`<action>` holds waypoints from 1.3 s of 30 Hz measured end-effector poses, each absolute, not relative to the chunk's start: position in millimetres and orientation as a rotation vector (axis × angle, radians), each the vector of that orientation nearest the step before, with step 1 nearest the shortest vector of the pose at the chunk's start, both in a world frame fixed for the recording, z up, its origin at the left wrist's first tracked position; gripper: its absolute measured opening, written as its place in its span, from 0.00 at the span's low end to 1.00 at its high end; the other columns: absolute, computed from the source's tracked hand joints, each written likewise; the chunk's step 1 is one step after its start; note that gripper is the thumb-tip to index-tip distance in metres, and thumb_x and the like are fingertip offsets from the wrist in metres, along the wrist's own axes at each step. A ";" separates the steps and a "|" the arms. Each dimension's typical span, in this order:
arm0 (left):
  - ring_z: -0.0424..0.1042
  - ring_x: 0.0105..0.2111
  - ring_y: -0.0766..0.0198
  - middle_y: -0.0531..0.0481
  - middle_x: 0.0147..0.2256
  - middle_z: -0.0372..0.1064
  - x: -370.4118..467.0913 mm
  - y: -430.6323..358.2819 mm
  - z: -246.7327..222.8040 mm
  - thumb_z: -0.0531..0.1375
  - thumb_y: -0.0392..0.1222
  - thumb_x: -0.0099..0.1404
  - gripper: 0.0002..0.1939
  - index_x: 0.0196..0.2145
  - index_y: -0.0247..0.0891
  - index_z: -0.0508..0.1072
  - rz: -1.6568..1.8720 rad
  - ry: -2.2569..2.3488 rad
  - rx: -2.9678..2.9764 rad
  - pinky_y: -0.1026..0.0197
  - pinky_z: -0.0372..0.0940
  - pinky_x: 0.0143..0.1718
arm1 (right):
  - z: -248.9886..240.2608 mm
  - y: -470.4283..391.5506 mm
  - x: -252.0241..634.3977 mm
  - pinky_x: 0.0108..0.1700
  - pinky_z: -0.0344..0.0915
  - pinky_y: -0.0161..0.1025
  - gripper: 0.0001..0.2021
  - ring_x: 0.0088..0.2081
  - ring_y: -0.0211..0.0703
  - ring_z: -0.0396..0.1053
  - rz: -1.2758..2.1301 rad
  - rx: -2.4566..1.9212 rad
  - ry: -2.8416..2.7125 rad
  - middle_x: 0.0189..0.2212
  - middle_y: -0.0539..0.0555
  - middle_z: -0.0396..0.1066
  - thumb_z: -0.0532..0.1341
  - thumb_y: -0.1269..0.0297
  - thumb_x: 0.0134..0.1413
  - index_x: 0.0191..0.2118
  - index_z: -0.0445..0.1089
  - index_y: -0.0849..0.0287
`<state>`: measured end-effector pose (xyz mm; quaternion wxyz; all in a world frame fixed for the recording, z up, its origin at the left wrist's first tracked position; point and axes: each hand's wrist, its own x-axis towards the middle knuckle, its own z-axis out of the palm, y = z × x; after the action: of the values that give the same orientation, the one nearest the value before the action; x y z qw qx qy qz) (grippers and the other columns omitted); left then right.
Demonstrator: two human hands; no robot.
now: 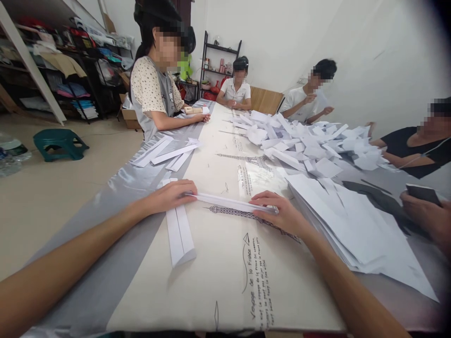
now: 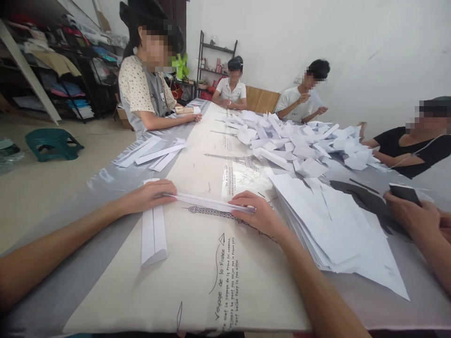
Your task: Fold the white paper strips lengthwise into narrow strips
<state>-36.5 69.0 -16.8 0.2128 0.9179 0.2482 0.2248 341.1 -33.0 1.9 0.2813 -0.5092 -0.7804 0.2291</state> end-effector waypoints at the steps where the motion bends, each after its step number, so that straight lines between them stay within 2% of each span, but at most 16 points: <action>1: 0.71 0.39 0.60 0.48 0.39 0.72 -36.7 69.0 -16.7 0.55 0.50 0.74 0.12 0.41 0.40 0.73 0.608 0.733 2.539 0.61 0.62 0.44 | 1.2 -32.4 344.0 0.49 0.70 0.49 0.13 0.48 0.51 0.73 0.570 -1.359 -2.114 0.51 0.54 0.73 0.65 0.52 0.60 0.48 0.79 0.45; 8: 0.72 0.39 0.61 0.49 0.39 0.74 -34.3 71.2 -16.3 0.59 0.54 0.70 0.14 0.40 0.39 0.74 0.754 0.815 2.249 0.62 0.64 0.42 | 2.4 -32.5 349.1 0.43 0.71 0.52 0.16 0.45 0.53 0.72 0.513 -1.360 -2.032 0.48 0.56 0.73 0.63 0.52 0.63 0.54 0.76 0.43; 12: 0.71 0.39 0.60 0.48 0.39 0.74 -33.6 71.9 -15.8 0.63 0.54 0.67 0.15 0.40 0.39 0.75 0.714 0.781 2.176 0.61 0.65 0.41 | 4.2 -32.7 346.6 0.43 0.71 0.51 0.11 0.46 0.53 0.72 0.656 -1.347 -1.898 0.48 0.56 0.74 0.66 0.52 0.59 0.44 0.79 0.47; 16: 0.70 0.37 0.61 0.49 0.37 0.73 -34.0 72.0 -14.1 0.62 0.54 0.67 0.15 0.37 0.39 0.75 0.714 0.820 2.233 0.61 0.64 0.40 | 5.7 -32.2 346.1 0.37 0.72 0.48 0.13 0.45 0.54 0.73 0.759 -1.342 -1.755 0.50 0.59 0.74 0.68 0.50 0.55 0.39 0.77 0.52; 17: 0.70 0.38 0.60 0.48 0.37 0.73 -33.8 71.9 -13.3 0.61 0.54 0.68 0.15 0.37 0.39 0.75 0.738 0.817 2.235 0.61 0.64 0.41 | 6.2 -32.3 346.1 0.38 0.73 0.48 0.12 0.46 0.55 0.73 0.754 -1.345 -1.743 0.52 0.59 0.73 0.68 0.50 0.55 0.38 0.77 0.53; 19: 0.71 0.40 0.60 0.47 0.40 0.73 -33.0 71.8 -11.7 0.61 0.54 0.69 0.15 0.38 0.39 0.75 0.794 0.799 2.217 0.60 0.64 0.42 | 7.3 -32.5 345.8 0.45 0.72 0.52 0.11 0.53 0.57 0.71 0.666 -1.354 -1.773 0.55 0.58 0.72 0.67 0.51 0.58 0.35 0.76 0.53; 22: 0.71 0.44 0.58 0.45 0.45 0.72 -31.4 71.4 -9.2 0.62 0.54 0.68 0.15 0.38 0.38 0.76 0.833 0.780 2.170 0.59 0.65 0.45 | 8.6 -33.0 344.9 0.55 0.66 0.57 0.09 0.58 0.57 0.67 0.482 -1.347 -1.832 0.57 0.54 0.70 0.66 0.53 0.60 0.33 0.75 0.51; 24: 0.71 0.46 0.57 0.45 0.47 0.71 -30.6 70.6 -7.2 0.62 0.54 0.68 0.15 0.37 0.39 0.77 0.834 0.777 2.154 0.59 0.64 0.47 | 9.1 -33.7 344.1 0.53 0.67 0.56 0.08 0.55 0.56 0.69 0.462 -1.314 -1.819 0.52 0.55 0.73 0.66 0.54 0.60 0.34 0.75 0.50; 26: 0.71 0.46 0.56 0.45 0.47 0.72 -30.2 68.9 -4.7 0.62 0.54 0.67 0.15 0.38 0.39 0.77 0.821 0.780 2.123 0.57 0.65 0.49 | 9.8 -34.8 343.0 0.48 0.70 0.52 0.08 0.48 0.54 0.73 0.516 -1.291 -1.793 0.46 0.56 0.75 0.65 0.53 0.60 0.38 0.75 0.50; 29: 0.73 0.40 0.58 0.47 0.39 0.75 -30.1 65.4 -0.7 0.63 0.57 0.66 0.17 0.37 0.38 0.76 0.790 0.813 2.009 0.59 0.67 0.42 | 11.9 -37.2 340.7 0.36 0.71 0.47 0.12 0.35 0.49 0.75 0.625 -1.346 -1.733 0.35 0.55 0.78 0.65 0.51 0.60 0.41 0.75 0.53; 31: 0.73 0.35 0.60 0.49 0.34 0.74 -30.1 63.2 0.8 0.64 0.58 0.65 0.18 0.35 0.38 0.75 0.785 0.839 1.939 0.61 0.67 0.37 | 13.8 -38.5 339.1 0.31 0.71 0.45 0.14 0.30 0.47 0.75 0.676 -1.385 -1.688 0.30 0.55 0.78 0.65 0.49 0.59 0.40 0.75 0.55; 36: 0.73 0.29 0.63 0.51 0.30 0.74 -29.9 61.1 1.8 0.65 0.56 0.64 0.18 0.34 0.37 0.74 0.769 0.810 1.842 0.63 0.67 0.32 | 15.0 -38.0 338.2 0.32 0.70 0.43 0.16 0.31 0.46 0.75 0.698 -1.394 -1.682 0.34 0.56 0.79 0.63 0.47 0.60 0.38 0.74 0.56; 39: 0.70 0.23 0.67 0.53 0.27 0.73 -30.5 60.4 3.0 0.65 0.56 0.65 0.18 0.33 0.37 0.73 0.751 0.802 1.814 0.66 0.63 0.27 | 12.3 -37.8 338.5 0.29 0.68 0.41 0.15 0.27 0.44 0.73 0.703 -1.396 -1.680 0.30 0.54 0.78 0.63 0.48 0.61 0.36 0.74 0.55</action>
<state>-30.5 60.4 3.0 0.4885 0.7464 0.3299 0.3089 338.5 -37.8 12.3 0.4108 -0.5547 -0.6676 0.2791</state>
